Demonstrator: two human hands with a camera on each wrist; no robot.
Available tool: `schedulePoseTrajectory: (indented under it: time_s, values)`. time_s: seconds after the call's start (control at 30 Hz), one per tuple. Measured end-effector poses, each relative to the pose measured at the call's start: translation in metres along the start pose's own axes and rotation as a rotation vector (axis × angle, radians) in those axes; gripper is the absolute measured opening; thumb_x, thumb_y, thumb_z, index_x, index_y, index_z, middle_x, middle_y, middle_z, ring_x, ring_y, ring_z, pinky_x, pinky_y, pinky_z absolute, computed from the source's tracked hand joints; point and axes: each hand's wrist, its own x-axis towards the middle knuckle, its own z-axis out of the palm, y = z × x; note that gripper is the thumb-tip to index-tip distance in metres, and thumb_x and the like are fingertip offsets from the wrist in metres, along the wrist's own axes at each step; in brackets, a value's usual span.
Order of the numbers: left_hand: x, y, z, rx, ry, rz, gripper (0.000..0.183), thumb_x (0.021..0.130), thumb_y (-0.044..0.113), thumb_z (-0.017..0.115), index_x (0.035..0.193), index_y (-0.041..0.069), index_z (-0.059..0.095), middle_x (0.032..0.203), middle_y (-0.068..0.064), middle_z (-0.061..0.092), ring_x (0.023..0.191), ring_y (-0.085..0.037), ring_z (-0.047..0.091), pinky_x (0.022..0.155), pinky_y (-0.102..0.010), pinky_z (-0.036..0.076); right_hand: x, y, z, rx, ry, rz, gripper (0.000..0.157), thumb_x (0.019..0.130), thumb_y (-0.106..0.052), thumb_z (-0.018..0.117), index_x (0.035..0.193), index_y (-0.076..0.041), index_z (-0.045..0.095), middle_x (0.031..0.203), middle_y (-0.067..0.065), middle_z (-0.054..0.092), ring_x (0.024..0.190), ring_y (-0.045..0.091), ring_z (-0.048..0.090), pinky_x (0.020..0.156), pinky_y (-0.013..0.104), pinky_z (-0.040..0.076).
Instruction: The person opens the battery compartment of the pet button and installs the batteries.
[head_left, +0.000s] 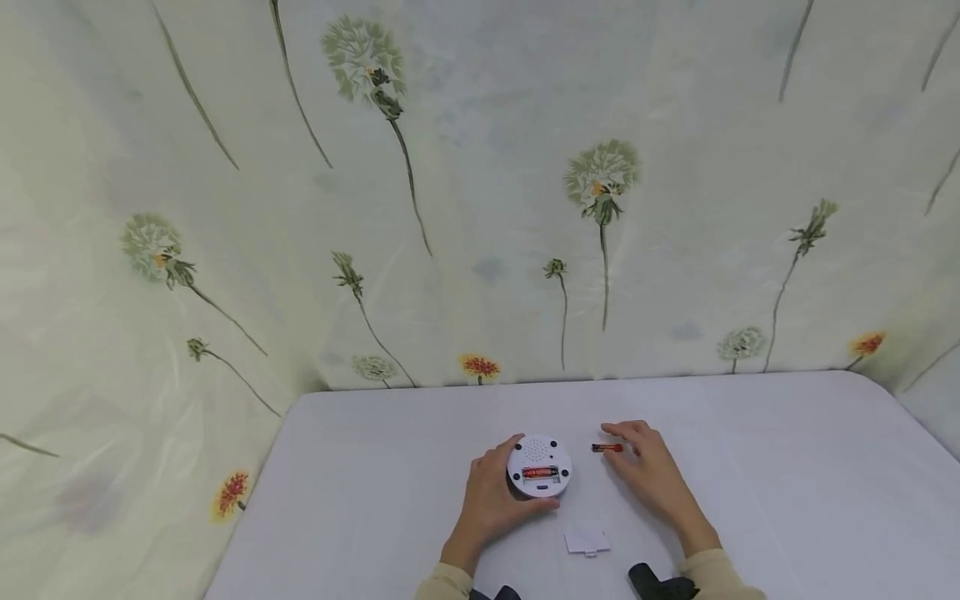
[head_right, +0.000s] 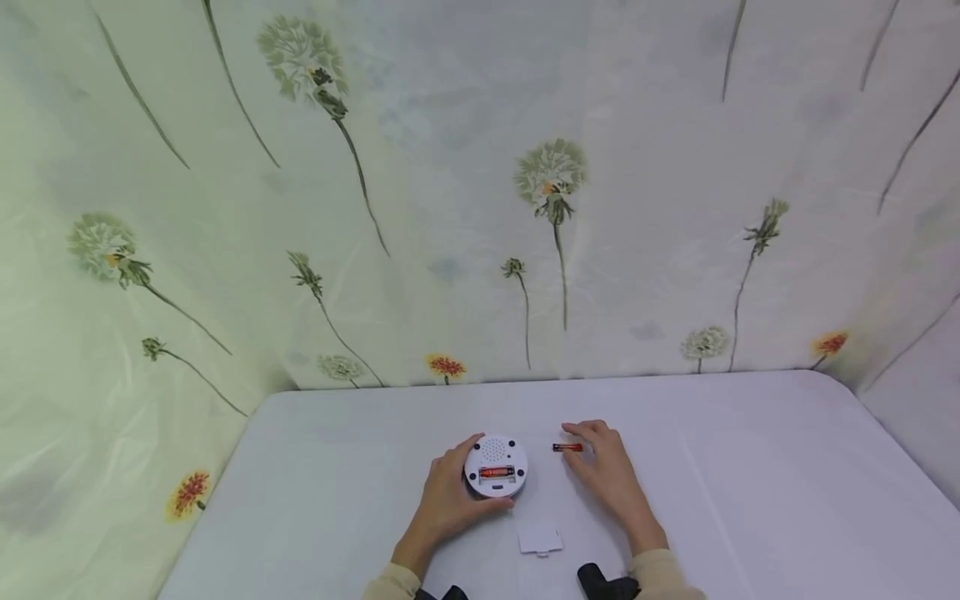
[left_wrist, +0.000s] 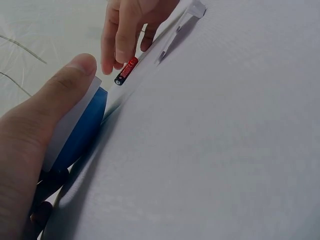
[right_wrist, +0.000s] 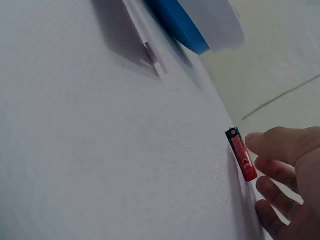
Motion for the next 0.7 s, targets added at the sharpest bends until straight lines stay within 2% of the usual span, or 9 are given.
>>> schedulePoseTrajectory:
  time_s: [0.17, 0.4, 0.7]
  values:
    - [0.0005, -0.0008, 0.0003, -0.012, -0.004, -0.004, 0.1, 0.05, 0.078, 0.059, 0.134, 0.031, 0.032, 0.123, 0.013, 0.051, 0.105, -0.005, 0.048, 0.093, -0.031, 0.031, -0.0015, -0.0032, 0.0038, -0.067, -0.021, -0.01, 0.033, 0.078, -0.014, 0.065, 0.11, -0.01, 0.061, 0.107, 0.008, 0.054, 0.101, 0.028, 0.047, 0.084, 0.046, 0.037]
    - [0.0017, -0.0006, -0.0007, -0.001, -0.005, -0.009, 0.102, 0.048, 0.081, 0.055, 0.134, 0.031, 0.031, 0.122, 0.012, 0.051, 0.105, -0.004, 0.048, 0.094, -0.03, 0.031, -0.0001, -0.0048, 0.0031, -0.077, -0.007, -0.039, 0.022, 0.076, -0.013, 0.067, 0.098, -0.011, 0.066, 0.101, 0.006, 0.055, 0.096, 0.026, 0.048, 0.082, 0.042, 0.035]
    - [0.0012, -0.0002, -0.0009, -0.004, 0.0, -0.006, 0.101, 0.049, 0.079, 0.058, 0.134, 0.031, 0.032, 0.122, 0.013, 0.051, 0.105, -0.004, 0.047, 0.093, -0.03, 0.031, -0.0002, -0.0028, 0.0059, -0.105, 0.017, -0.052, 0.015, 0.074, -0.011, 0.069, 0.088, -0.016, 0.066, 0.093, -0.001, 0.055, 0.09, 0.02, 0.048, 0.078, 0.039, 0.036]
